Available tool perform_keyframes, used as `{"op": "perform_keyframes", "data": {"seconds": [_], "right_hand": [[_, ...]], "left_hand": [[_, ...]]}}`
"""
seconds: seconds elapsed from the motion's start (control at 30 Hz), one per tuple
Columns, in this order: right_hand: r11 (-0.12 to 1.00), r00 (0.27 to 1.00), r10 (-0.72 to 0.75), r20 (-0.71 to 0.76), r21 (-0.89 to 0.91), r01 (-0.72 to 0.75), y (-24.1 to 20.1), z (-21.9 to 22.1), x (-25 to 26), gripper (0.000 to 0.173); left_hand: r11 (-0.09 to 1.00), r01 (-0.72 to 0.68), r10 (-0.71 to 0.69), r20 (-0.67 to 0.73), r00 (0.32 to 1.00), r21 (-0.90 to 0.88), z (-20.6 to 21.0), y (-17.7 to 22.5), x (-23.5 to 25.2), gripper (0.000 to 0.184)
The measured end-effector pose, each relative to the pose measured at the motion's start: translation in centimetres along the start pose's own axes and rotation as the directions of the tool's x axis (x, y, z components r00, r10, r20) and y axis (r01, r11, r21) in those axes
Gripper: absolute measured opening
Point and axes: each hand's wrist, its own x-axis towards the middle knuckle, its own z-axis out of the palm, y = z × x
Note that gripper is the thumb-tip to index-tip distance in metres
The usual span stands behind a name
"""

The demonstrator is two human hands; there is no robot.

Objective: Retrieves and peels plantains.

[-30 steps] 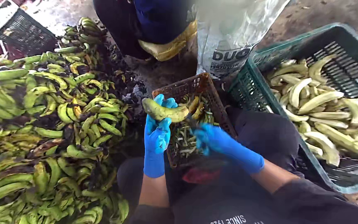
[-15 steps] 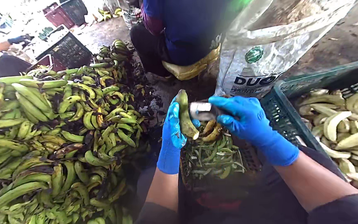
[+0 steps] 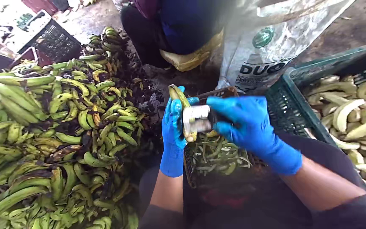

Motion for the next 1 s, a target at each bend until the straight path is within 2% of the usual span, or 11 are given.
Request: {"op": "perform_keyframes", "data": {"seconds": [0.1,0.2,0.3,0.43,0.5,0.57,0.7,0.8,0.87,0.93,1.0], "right_hand": [[0.995,0.997,-0.068,0.035,0.082,0.065,-0.9,0.1,-1.2,0.055],[0.997,0.996,-0.064,-0.066,-0.041,0.061,2.0,-0.4,1.3,0.053],[0.98,0.985,0.059,-0.161,-0.177,-0.087,5.0,-0.9,2.9,0.06],[0.989,0.993,0.057,-0.108,-0.133,-0.071,1.5,-0.5,1.1,0.058],[0.995,0.994,-0.032,-0.104,-0.102,0.021,-0.1,0.3,-0.7,0.055],[0.992,0.991,-0.077,-0.105,-0.107,0.066,0.1,0.5,-0.8,0.055],[0.986,0.991,-0.119,-0.065,-0.125,0.111,2.6,-0.3,0.8,0.057],[0.988,0.989,-0.132,-0.061,-0.087,0.126,3.9,-1.0,1.6,0.054],[0.996,0.999,0.043,-0.02,-0.08,-0.045,5.3,-1.5,2.6,0.056],[0.969,0.972,0.235,0.028,-0.092,-0.231,5.9,-1.8,3.3,0.061],[0.973,0.977,0.212,-0.039,-0.087,-0.214,4.7,-1.2,2.7,0.062]], "left_hand": [[0.982,-0.191,0.191,0.018,0.981,0.009,0.7,-0.2,0.1,0.071],[0.99,0.137,-0.132,0.157,0.979,-0.019,1.1,-0.7,-0.8,0.047],[0.919,0.39,-0.384,0.355,0.852,0.059,0.3,-1.6,0.3,0.056],[0.996,-0.012,0.008,-0.044,0.999,-0.09,1.5,-2.2,0.9,0.042],[0.936,-0.293,0.238,-0.266,0.934,-0.195,2.9,-1.9,1.4,0.034],[0.91,-0.38,0.313,-0.321,0.894,-0.168,3.7,-1.7,1.4,0.032],[0.987,-0.07,0.077,0.038,0.996,-0.145,3.0,-1.6,0.6,0.04],[0.979,0.182,-0.199,0.223,0.954,0.095,1.3,0.0,0.1,0.045],[0.92,0.274,-0.36,0.321,0.876,0.281,0.9,0.5,-0.2,0.055],[0.913,0.278,-0.369,0.317,0.874,0.297,0.9,0.1,-0.2,0.061],[0.966,0.229,-0.246,0.161,0.956,0.12,1.1,-0.7,0.4,0.049]]}}
